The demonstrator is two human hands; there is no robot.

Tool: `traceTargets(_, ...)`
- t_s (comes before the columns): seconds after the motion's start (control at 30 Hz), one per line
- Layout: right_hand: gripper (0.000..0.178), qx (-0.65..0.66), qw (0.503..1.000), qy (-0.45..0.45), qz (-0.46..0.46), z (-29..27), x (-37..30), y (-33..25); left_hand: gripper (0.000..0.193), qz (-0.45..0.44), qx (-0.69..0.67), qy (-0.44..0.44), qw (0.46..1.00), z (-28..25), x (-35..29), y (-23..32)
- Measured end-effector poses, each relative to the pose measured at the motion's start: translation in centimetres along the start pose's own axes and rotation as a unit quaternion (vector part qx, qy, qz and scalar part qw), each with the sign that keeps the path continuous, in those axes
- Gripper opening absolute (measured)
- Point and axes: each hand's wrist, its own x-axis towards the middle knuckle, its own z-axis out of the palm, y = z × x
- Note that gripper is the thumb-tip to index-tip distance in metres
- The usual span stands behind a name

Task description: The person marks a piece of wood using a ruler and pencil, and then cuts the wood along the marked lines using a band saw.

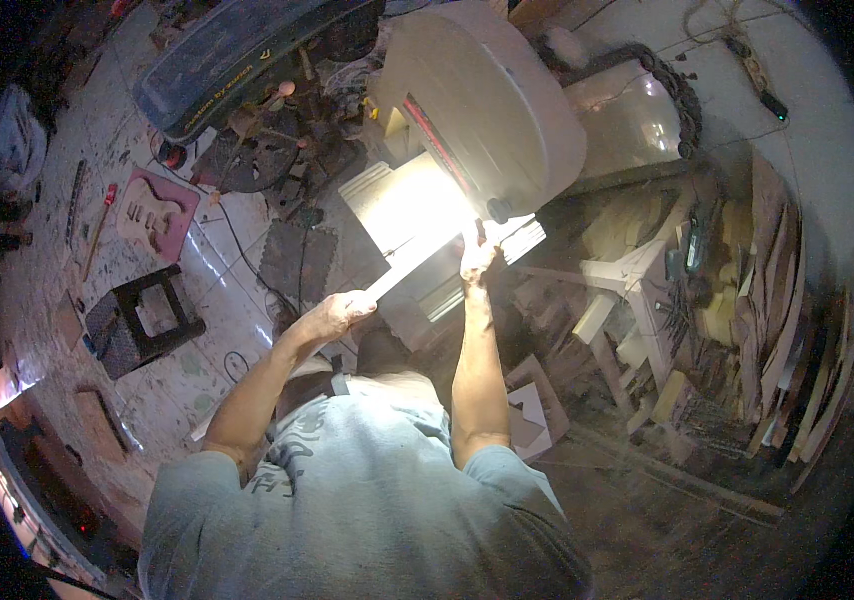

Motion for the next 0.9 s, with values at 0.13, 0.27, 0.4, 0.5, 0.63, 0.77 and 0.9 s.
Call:
traceTargets(0.13, 0.037, 0.052, 0.997, -0.004, 0.049, 1.1, -1.0, -3.4, 0.046, 0.045, 0.026, 0.007, 0.999, 0.6, 0.8, -3.1)
traceTargets(0.27, 0.044, 0.014, 0.995, -0.022, 0.094, -0.1, -1.2, -4.0, 0.047, -0.063, -0.017, -0.027, 0.998, -0.1, 0.0, 1.1)
traceTargets(0.4, 0.045, -0.005, 0.997, -0.031, 0.075, 0.3, -0.5, -2.8, 0.047, -0.04, -0.019, -0.015, 0.999, 0.0, -0.1, 0.3)
traceTargets(0.5, 0.044, -0.05, 0.998, -0.026, 0.015, -1.2, 0.7, 1.6, 0.046, -0.021, -0.01, -0.025, 0.999, 0.2, -0.1, 0.7)
traceTargets(0.63, 0.029, -0.01, 0.999, -0.013, -0.047, -0.8, 0.8, 2.2, 0.046, 0.0, -0.005, -0.026, 1.0, 0.2, 0.0, 0.3)
traceTargets(0.77, 0.023, 0.028, 0.999, -0.002, -0.018, 0.3, 0.2, 0.2, 0.046, -0.032, -0.008, -0.011, 0.999, 0.2, -0.1, 0.1)
traceTargets(0.9, 0.026, 0.018, 0.997, 0.027, -0.068, -0.1, 0.4, 0.9, 0.046, -0.034, -0.011, -0.019, 0.999, 0.5, 0.1, 0.5)
